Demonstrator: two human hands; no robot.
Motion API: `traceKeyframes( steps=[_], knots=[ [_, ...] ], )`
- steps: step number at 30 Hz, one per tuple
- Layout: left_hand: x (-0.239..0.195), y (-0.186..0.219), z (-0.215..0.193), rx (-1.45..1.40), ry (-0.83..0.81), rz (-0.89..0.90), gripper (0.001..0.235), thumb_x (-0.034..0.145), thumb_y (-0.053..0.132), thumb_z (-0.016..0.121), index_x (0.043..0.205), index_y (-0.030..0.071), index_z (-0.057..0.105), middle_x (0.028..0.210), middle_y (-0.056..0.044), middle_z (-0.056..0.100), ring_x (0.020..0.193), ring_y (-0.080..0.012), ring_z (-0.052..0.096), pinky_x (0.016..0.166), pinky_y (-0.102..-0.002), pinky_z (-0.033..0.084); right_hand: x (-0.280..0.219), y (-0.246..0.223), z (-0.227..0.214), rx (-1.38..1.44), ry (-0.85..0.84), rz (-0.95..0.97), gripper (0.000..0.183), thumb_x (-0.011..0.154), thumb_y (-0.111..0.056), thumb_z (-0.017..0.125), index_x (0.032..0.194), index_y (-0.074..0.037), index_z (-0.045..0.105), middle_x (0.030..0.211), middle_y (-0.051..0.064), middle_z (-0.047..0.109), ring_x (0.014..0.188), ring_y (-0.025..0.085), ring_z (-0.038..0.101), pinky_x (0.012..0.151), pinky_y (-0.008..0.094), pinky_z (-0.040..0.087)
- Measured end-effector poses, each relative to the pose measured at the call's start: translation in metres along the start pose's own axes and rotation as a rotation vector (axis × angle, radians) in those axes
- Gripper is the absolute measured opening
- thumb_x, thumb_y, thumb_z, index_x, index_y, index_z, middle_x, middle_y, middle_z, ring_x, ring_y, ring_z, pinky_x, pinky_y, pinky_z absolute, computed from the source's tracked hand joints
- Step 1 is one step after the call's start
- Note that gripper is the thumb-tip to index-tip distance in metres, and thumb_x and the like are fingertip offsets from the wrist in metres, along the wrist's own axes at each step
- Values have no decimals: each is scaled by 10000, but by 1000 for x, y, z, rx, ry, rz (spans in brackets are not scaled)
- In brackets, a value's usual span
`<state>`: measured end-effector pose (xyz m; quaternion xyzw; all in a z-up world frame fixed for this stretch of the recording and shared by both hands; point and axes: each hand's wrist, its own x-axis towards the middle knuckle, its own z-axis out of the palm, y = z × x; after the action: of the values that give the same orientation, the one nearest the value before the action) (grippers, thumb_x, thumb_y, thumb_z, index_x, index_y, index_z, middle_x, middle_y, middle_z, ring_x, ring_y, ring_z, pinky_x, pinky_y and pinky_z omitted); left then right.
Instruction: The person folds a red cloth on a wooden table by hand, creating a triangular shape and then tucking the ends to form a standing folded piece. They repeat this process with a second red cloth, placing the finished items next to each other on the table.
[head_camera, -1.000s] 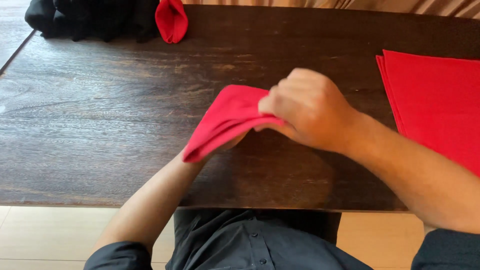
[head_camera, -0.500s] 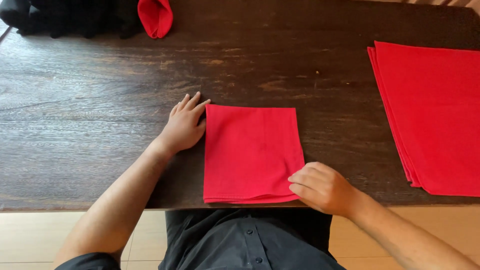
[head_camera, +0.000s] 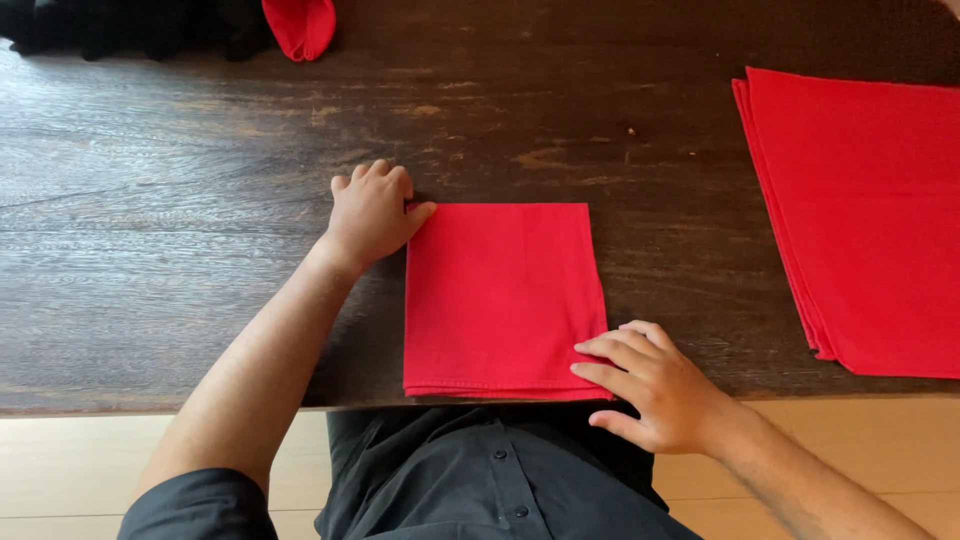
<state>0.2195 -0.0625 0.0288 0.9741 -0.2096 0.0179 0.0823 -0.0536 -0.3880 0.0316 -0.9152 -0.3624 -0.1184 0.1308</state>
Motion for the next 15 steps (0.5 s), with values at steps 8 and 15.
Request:
traceKeyframes(
  steps=[8,15],
  knots=[
    [15,-3,-16,-47,-279,-44,353,990,468,606,958,163,779,1063,-64,729,1093,-322,680,1041,-593,339,14,9,-1,66,-15,37,409,972,-517,601,1169,-170,693,1153,37,679,1114,266,648,1037,526,411],
    [26,-2,-3,-17,-299,-3,313,1038,341,577,1017,111,787,1035,-97,752,1010,-324,738,921,-561,545,22,-1,9,-29,-36,-11,375,914,-480,702,1156,-194,682,1172,35,645,1088,254,632,1013,558,386]
  ],
)
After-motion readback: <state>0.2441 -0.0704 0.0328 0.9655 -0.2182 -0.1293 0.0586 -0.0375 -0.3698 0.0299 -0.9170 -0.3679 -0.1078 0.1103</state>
